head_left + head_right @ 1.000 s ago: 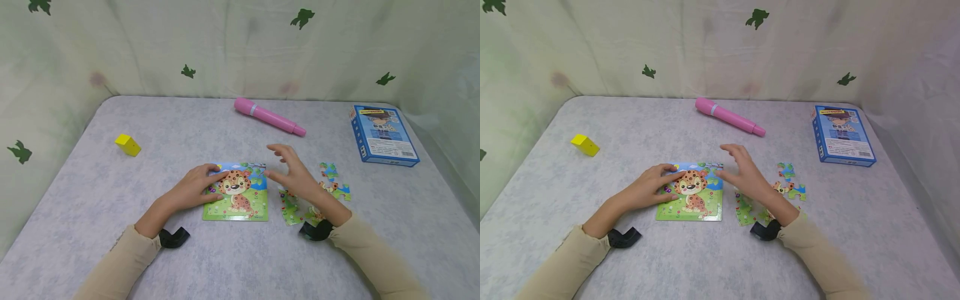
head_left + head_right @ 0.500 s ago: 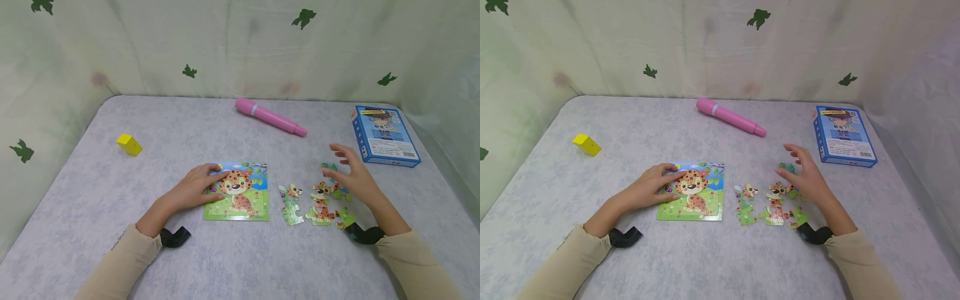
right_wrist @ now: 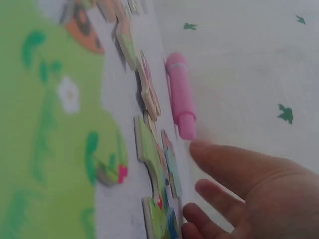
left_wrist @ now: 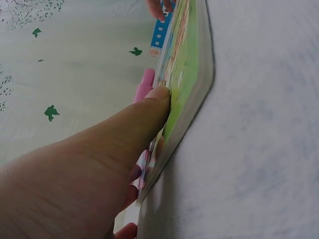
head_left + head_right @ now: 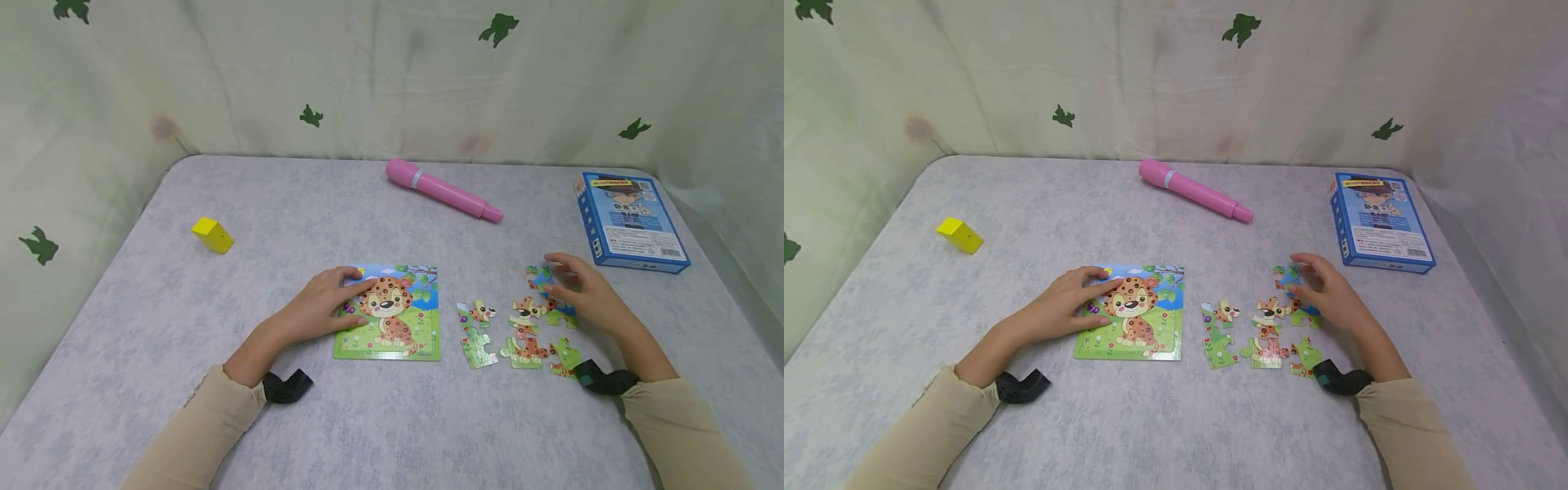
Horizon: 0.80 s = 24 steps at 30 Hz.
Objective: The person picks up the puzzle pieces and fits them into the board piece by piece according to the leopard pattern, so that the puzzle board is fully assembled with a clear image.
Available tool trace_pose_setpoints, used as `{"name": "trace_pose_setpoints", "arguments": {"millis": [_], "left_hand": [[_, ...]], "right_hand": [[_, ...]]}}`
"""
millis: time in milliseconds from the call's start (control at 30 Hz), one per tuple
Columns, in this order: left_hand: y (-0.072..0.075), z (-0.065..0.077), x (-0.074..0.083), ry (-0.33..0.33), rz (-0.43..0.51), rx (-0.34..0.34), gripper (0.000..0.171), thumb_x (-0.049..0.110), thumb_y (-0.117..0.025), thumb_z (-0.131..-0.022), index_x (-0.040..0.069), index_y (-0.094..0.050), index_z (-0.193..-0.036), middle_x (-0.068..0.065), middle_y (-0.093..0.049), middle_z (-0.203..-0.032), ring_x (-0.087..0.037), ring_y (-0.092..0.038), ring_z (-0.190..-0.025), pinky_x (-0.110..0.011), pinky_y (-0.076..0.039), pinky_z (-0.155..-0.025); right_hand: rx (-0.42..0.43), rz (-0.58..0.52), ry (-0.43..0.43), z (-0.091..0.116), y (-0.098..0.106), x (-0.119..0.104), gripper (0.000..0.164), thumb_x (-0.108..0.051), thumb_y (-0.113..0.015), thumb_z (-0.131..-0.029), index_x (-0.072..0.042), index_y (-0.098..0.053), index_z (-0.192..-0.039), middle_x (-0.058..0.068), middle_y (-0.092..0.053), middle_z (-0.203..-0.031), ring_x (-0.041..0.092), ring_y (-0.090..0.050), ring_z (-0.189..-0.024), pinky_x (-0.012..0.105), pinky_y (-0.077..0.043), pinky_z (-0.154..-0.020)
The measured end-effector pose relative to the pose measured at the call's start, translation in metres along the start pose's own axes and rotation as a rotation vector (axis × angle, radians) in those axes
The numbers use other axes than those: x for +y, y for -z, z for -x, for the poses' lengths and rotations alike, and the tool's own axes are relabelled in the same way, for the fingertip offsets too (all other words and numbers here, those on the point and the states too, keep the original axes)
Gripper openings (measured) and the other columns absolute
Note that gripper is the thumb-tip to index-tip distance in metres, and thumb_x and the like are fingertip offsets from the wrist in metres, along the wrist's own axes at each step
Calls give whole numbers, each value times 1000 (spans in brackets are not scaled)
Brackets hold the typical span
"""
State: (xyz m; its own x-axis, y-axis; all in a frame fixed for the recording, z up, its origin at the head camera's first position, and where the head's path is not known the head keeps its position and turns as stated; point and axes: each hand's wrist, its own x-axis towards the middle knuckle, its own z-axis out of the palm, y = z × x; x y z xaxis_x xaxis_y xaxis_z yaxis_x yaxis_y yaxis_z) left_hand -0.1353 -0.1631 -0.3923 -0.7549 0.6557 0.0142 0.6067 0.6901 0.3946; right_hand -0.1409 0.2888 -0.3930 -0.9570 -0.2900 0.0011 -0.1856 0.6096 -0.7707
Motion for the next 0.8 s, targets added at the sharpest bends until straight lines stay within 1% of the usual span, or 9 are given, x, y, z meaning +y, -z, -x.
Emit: {"name": "trace_pose_setpoints", "arguments": {"millis": [100,200,267,333,567,700,800], "left_hand": [[-1,0,-1,2,1,-3,64,45,-57,-85,20,-36,-139,-11,-36,-131,-26,-33,-119,-45,-23,-98],[-2,0,-1,5,5,-8,64,46,-57,-85,20,-35,-140,-11,-36,-132,-26,-32,-120,-45,-22,-99],[-2,0,-1,6,8,-10,64,46,-56,-85,20,-35,-140,-11,-36,-132,-27,-31,-121,-46,-21,-99],[-2,1,-2,8,12,-10,64,46,-56,-85,20,-35,-140,-11,-35,-132,-27,-30,-121,-46,-21,-99],[-3,1,-2,12,17,-9,64,46,-56,-85,21,-35,-140,-11,-34,-133,-27,-29,-122,-46,-19,-100],[-3,1,-2,9,15,-6,64,45,-57,-85,20,-35,-140,-11,-34,-133,-28,-29,-123,-46,-19,-100],[-2,0,-1,10,17,-10,64,45,-56,-85,20,-35,-140,-11,-34,-133,-28,-29,-122,-47,-19,-100]], "right_hand": [[-37,12,2,1,2,4,51,-18,-55,-91,-1,-37,-134,19,-35,-135,37,-31,-121,51,-27,-91],[-66,22,2,2,3,5,48,-15,-53,-92,0,-38,-134,20,-32,-137,39,-26,-125,53,-25,-95],[-69,35,-4,2,3,4,46,-13,-53,-92,0,-39,-133,22,-32,-137,40,-24,-126,55,-24,-95],[-57,62,-7,2,3,2,44,-12,-54,-91,1,-42,-131,23,-34,-135,41,-26,-125,56,-25,-95],[6,178,-18,2,1,-1,43,-18,-57,-90,2,-47,-127,24,-39,-128,41,-36,-116,55,-31,-90],[54,184,-11,3,1,-7,44,-20,-57,-90,3,-47,-127,22,-41,-125,38,-43,-105,53,-36,-83],[83,173,23,4,-1,-18,44,-19,-56,-90,1,-47,-128,21,-40,-125,38,-44,-101,52,-37,-79]]}}
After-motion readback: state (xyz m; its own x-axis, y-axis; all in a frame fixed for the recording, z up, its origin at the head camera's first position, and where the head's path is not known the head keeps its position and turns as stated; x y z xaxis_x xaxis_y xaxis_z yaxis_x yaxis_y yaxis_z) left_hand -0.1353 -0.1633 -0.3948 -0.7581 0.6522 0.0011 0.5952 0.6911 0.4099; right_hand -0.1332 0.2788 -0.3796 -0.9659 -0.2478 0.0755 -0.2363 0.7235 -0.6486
